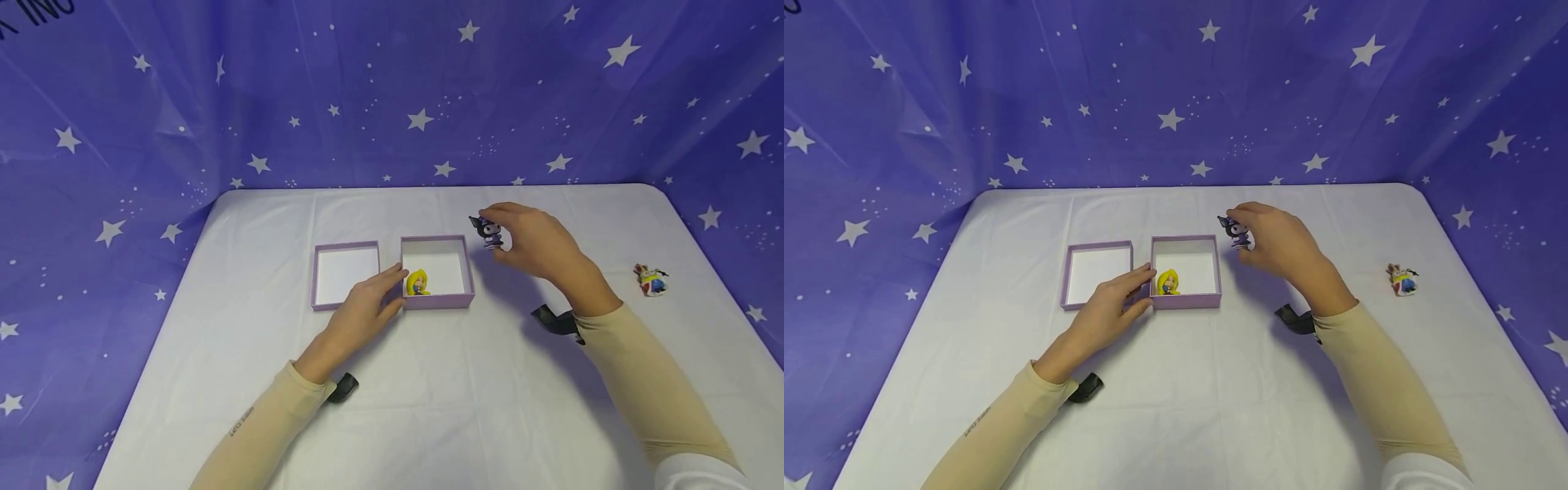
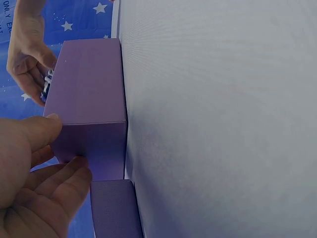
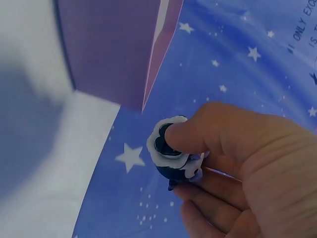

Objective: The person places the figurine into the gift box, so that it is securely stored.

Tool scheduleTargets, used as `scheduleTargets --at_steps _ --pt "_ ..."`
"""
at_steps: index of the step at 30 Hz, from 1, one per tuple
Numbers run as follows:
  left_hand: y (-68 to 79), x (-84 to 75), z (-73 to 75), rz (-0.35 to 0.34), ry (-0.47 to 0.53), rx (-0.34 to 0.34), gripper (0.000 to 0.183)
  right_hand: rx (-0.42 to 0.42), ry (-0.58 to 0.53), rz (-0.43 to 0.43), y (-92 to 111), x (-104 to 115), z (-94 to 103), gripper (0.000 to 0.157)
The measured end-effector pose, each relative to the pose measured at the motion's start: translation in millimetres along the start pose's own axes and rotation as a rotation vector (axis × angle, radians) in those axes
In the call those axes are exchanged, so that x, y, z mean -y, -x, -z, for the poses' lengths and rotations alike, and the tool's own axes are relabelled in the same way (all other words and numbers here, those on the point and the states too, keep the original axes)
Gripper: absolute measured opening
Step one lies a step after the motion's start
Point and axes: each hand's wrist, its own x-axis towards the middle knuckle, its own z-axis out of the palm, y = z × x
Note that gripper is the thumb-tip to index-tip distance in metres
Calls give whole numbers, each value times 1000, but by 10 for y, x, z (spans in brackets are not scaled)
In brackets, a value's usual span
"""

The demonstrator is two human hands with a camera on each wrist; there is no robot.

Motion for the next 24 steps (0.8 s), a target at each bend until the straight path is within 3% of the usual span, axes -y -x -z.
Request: scheduleTargets --at_steps 15,24 --pt "0 12 -14 -11 -3 -12 51 70 -37 63 -142 416 -239 66" --pt "5 16 -5 6 -9 -2 51 32 -48 182 -224 522 -436 60"
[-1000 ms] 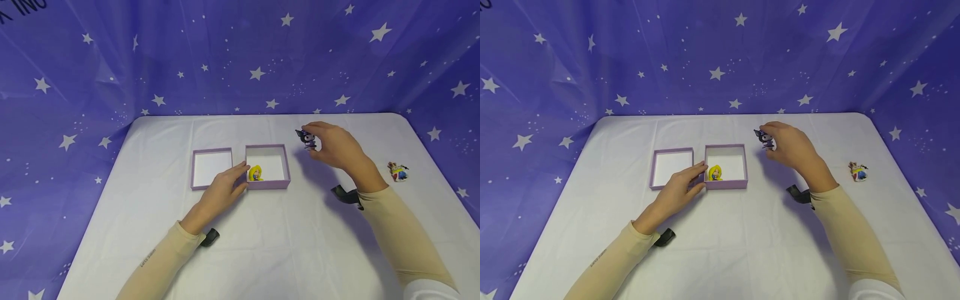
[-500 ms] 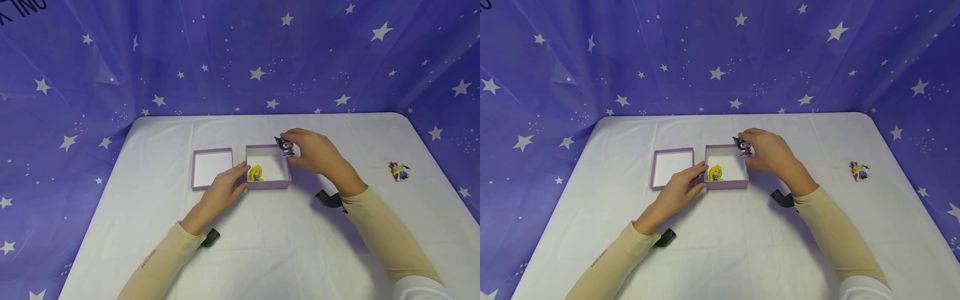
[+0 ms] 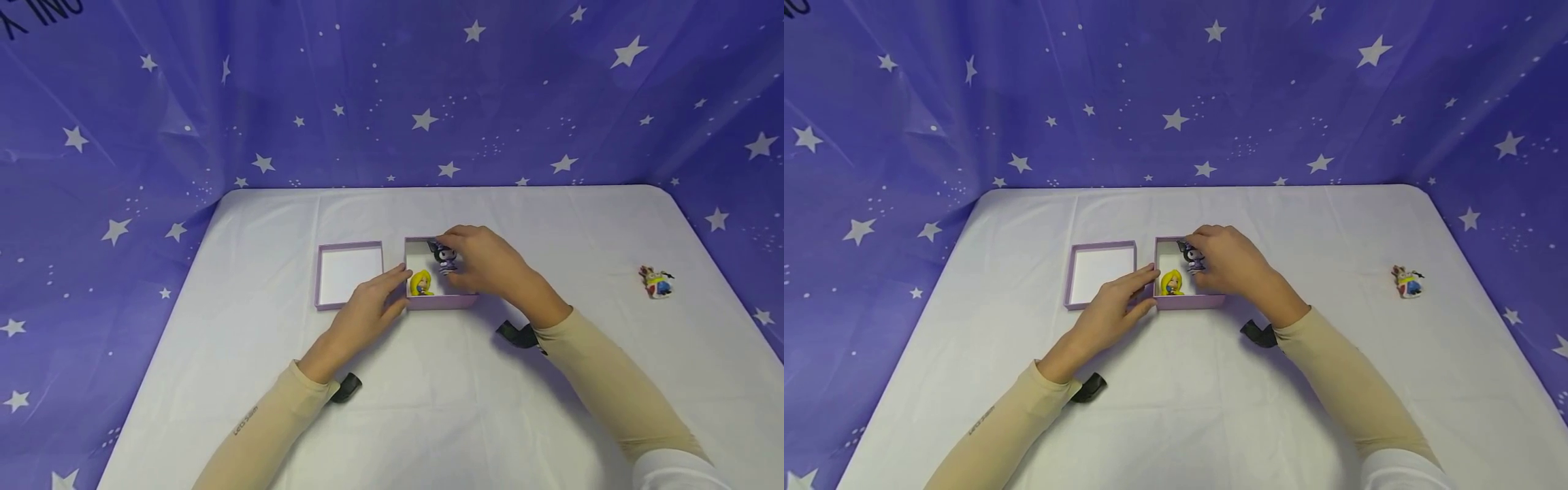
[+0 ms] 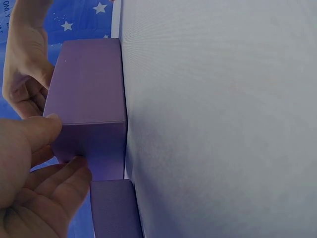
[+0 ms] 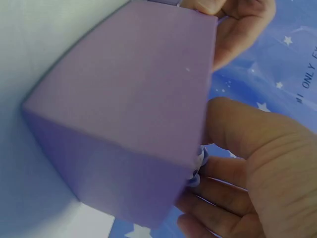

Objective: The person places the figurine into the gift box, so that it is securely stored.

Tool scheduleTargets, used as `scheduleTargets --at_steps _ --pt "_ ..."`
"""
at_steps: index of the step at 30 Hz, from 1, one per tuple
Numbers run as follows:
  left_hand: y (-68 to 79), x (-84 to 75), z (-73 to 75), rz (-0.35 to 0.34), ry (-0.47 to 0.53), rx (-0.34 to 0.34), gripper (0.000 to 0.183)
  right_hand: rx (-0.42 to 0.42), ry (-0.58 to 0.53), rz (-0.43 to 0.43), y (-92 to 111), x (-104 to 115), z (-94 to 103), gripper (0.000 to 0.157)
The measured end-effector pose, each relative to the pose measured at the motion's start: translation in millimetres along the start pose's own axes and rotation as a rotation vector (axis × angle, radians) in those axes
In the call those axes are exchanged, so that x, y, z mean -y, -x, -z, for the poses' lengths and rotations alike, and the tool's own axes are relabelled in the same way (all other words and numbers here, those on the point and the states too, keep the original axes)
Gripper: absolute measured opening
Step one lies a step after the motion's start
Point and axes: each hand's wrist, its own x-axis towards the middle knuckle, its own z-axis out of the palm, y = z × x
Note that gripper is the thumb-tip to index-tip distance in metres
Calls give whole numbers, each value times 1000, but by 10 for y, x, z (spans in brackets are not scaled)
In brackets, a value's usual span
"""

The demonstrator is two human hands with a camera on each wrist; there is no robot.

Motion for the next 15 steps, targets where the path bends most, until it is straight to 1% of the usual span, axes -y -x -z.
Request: scheduleTargets --at_steps 3,6,10,15 --pt "-2 5 1 3 -2 -1 51 -18 31 30 -52 6 -70 56" --pt "-4 6 3 3 -3 -1 51 -16 61 39 -99 14 -132 55" --pt "-3 6 5 7 -8 1 51 32 110 18 -138 39 -197 61" --pt "4 -4 11 18 -15 19 51 100 164 -38 -154 84 -254 64"
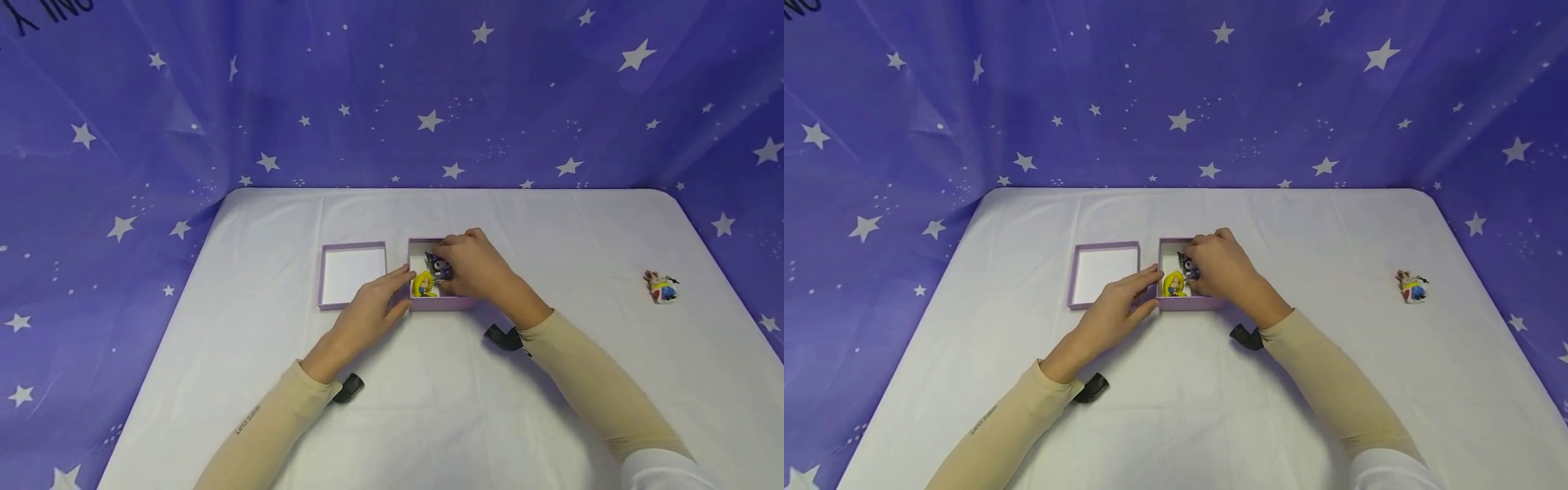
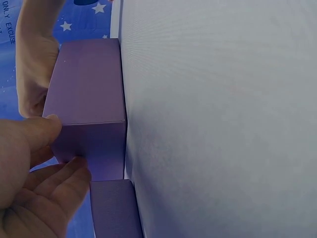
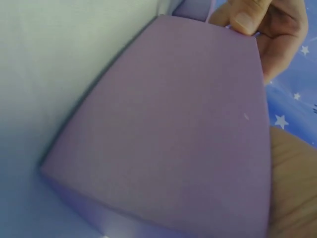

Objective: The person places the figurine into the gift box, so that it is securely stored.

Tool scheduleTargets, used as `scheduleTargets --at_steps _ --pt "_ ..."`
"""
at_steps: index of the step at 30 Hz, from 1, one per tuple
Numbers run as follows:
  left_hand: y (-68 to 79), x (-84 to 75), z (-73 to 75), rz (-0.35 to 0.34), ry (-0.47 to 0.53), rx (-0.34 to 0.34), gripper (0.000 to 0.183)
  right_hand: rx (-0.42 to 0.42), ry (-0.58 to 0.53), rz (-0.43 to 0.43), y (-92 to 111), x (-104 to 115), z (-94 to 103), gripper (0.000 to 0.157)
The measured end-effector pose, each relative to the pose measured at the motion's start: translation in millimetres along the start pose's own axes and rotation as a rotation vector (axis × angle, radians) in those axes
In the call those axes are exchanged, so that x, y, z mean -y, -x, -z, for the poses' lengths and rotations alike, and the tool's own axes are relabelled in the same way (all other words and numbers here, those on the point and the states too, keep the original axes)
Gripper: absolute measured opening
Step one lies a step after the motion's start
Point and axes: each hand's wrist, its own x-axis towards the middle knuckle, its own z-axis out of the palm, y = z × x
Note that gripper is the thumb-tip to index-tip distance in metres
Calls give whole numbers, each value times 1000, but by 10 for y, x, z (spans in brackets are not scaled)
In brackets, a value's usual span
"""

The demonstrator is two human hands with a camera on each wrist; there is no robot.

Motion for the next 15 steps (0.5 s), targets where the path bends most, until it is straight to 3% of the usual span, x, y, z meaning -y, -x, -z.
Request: scheduleTargets --at_steps 6,15 --pt "-9 -24 10 -12 8 -3 51 42 26 -43 -10 22 -32 62" --pt "2 -23 35 -5 6 -4 51 61 35 -41 -46 69 11 61"
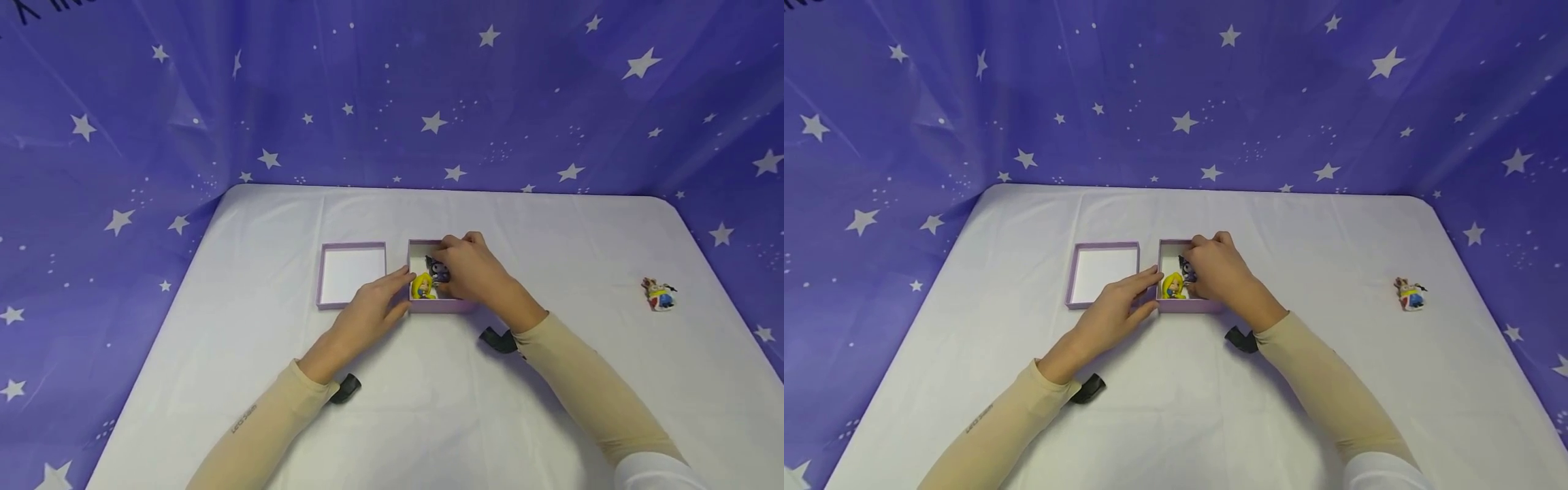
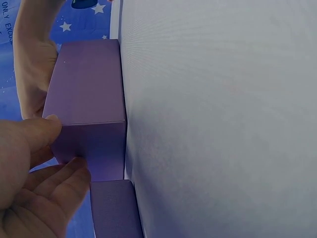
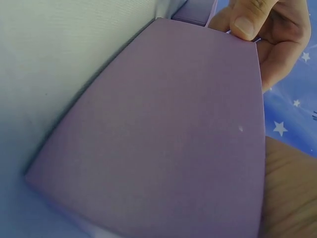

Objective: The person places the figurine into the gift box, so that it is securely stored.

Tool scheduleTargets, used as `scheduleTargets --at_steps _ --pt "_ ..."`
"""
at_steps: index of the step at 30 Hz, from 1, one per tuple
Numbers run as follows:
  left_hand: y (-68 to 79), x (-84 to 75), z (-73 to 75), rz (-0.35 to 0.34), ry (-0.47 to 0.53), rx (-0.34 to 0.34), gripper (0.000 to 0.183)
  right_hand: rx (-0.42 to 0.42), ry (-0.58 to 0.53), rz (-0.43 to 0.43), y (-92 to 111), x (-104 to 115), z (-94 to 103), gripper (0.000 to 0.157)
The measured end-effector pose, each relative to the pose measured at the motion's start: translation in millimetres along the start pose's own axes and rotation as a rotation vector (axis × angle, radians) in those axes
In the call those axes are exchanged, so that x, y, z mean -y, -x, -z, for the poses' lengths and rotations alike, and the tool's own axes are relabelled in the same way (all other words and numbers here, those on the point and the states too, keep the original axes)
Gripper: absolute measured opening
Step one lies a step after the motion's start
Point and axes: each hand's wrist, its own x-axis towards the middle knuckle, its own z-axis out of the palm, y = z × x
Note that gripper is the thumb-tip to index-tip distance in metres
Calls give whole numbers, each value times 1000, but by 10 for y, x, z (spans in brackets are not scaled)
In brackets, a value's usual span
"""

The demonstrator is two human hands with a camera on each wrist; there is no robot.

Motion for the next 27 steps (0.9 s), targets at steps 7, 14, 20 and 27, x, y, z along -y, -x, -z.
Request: scheduleTargets --at_steps 7,14,20,27 --pt "3 2 1 4 -1 -9 52 -61 -58 49 51 -49 33 57" --pt "7 6 -4 -7 6 -9 51 -203 -268 105 218 -192 139 42" --pt "8 3 3 -12 13 -20 50 -239 -304 21 392 -323 255 44" --pt "5 12 -18 -20 19 -19 49 -265 -335 -56 621 -577 308 49"
